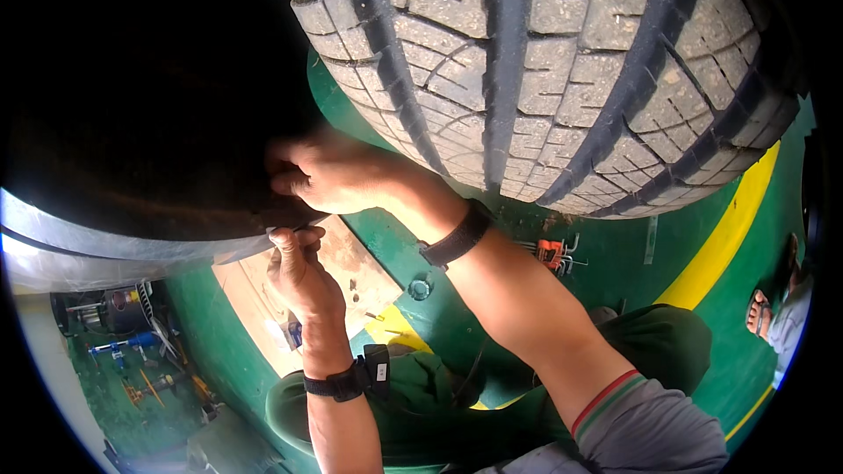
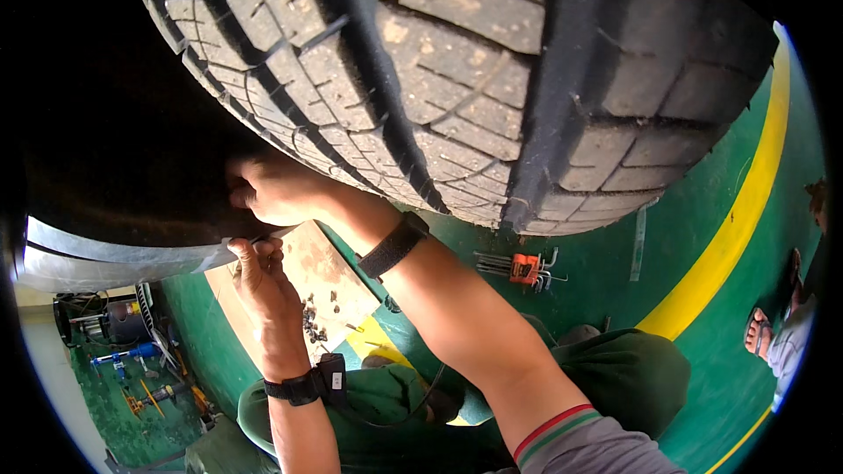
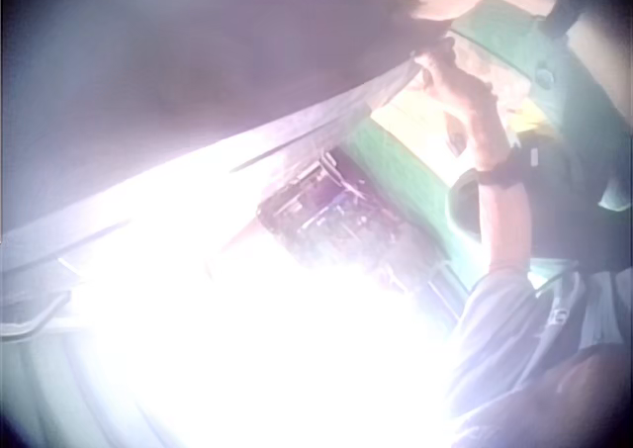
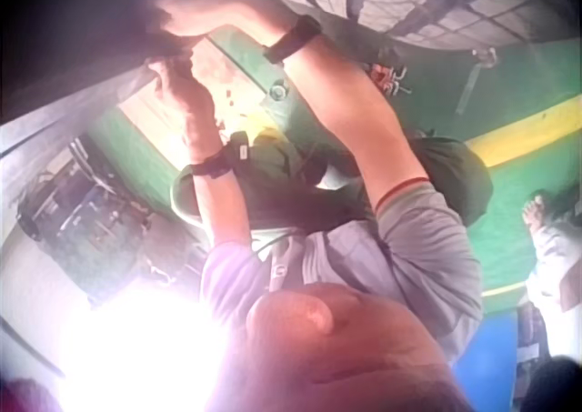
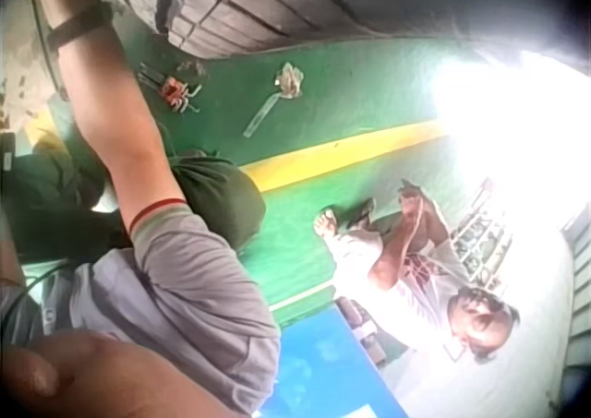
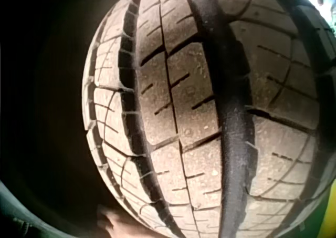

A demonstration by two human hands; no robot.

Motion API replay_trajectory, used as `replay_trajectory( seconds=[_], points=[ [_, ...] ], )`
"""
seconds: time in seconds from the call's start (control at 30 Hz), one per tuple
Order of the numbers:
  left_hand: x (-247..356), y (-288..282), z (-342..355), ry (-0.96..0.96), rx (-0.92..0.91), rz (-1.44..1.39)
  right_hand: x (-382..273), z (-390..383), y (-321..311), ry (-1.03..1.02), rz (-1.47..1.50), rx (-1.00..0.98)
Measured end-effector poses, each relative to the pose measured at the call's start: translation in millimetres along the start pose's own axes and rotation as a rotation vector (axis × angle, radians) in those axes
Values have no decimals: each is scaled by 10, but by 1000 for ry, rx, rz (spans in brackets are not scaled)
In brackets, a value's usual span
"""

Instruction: The person uses a tool to remove clips and fasteners from the inner fender liner of a car. They handle several plastic clips and metal screws, placing them onto a cardboard sheet on the floor.

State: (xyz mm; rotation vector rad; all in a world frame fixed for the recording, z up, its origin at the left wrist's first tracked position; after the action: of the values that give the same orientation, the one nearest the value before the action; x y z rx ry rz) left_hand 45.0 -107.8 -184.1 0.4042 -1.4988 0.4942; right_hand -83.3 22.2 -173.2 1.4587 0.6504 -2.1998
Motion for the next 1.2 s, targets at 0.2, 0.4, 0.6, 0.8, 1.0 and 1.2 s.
replay_trajectory(
  seconds=[0.2, 0.4, 0.6, 0.8, 1.0, 1.2],
  points=[
    [-13, -15, 10, 15, 42, -44, -69, -9, -14, 0, -40, -26],
    [-31, -24, 25, 19, -11, -44, -26, -19, 28, -37, -73, 38],
    [-41, -54, 31, 21, 9, -11, -24, -36, 57, -54, -76, 67],
    [-7, -25, 19, 14, 19, -23, -90, -64, -19, 50, -55, -26],
    [-7, 20, 17, 29, 32, -19, -88, -55, -36, -20, -54, -33],
    [-14, 57, -6, 81, 116, -29, -94, -14, 42, 129, 62, -102]
  ],
)
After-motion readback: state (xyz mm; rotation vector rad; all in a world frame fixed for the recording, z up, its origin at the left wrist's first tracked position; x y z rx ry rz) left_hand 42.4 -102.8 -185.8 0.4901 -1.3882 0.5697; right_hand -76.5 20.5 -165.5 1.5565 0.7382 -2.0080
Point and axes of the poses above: each hand's wrist, its own z-axis towards the middle knuckle, its own y-axis out of the palm, x = y × z, the point moved 1 cm from there along z, towards the middle knuckle, and after that the axes turned 3 degrees about -x, right-handed, at the moved point
